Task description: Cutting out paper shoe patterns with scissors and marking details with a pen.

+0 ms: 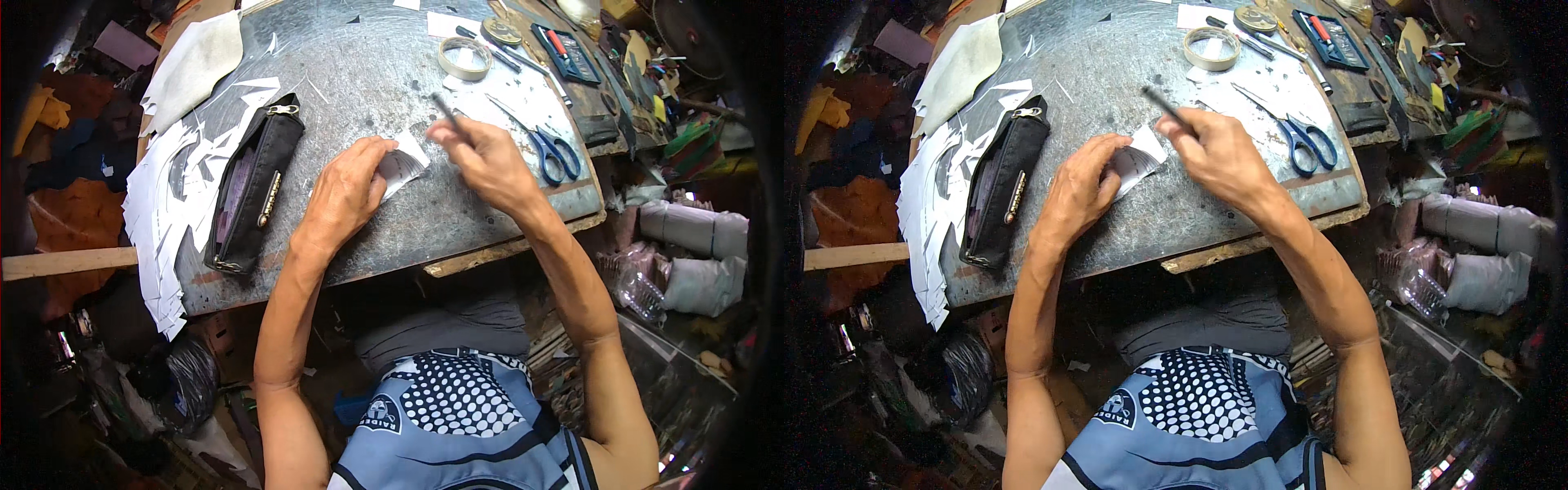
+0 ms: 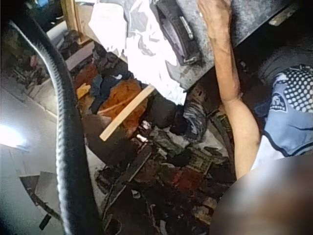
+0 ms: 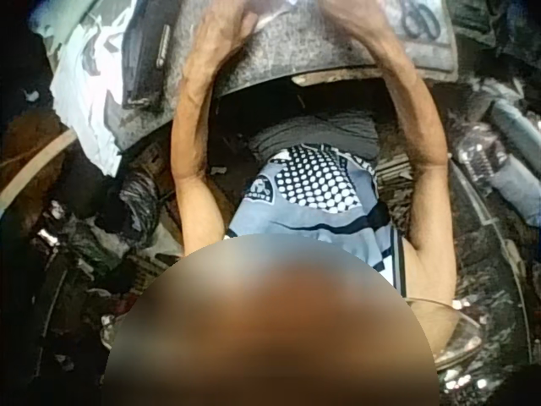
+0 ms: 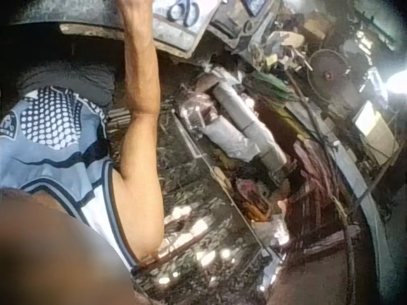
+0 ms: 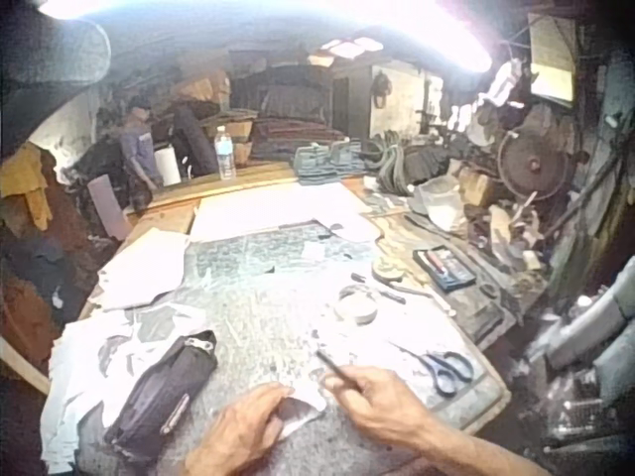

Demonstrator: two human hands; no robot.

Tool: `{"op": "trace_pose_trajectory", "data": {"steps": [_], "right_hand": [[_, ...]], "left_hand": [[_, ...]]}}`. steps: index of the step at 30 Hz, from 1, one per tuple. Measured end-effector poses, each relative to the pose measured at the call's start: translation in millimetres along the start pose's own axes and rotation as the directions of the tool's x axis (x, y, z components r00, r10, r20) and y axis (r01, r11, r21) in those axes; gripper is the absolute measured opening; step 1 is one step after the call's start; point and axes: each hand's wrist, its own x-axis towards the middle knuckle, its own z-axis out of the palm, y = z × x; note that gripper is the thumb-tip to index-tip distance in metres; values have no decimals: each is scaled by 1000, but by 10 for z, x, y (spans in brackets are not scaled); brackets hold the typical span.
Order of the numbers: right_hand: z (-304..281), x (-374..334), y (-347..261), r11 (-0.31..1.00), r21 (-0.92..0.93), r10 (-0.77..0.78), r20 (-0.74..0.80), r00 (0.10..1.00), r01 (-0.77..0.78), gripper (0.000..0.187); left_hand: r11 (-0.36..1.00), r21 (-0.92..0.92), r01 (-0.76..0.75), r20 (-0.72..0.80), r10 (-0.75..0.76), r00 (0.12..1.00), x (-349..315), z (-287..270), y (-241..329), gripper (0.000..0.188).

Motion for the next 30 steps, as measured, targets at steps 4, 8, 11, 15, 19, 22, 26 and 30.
{"op": "trace_pose_trajectory", "data": {"steps": [4,8,11,15,19,22,26,30], "right_hand": [[94,76,58,989,-134,-53,112,992,68,25],[83,122,6,983,-162,124,216,968,-89,25],[84,136,34,989,-41,151,270,951,-146,26],[51,127,34,972,118,157,313,937,-202,28],[51,141,16,970,124,161,308,938,-207,27],[59,140,13,977,111,137,317,938,-180,28],[55,147,9,974,56,194,306,932,-221,28],[34,123,-80,967,67,211,325,922,-245,27]], "left_hand": [[1000,-6,-18,-20,17,1000,-2,19,-34,44],[999,-39,25,3,-25,1000,0,6,-19,46],[1000,-18,9,-10,-9,1000,-1,7,-20,48],[999,-27,23,-11,-23,1000,4,13,-14,51],[1000,-15,-5,-28,5,1000,1,23,-31,53],[1000,-11,6,-12,-6,1000,0,3,-11,53],[1000,-15,4,-13,-4,1000,4,11,-21,53],[1000,-16,13,-17,-13,1000,-9,15,-45,52]]}}
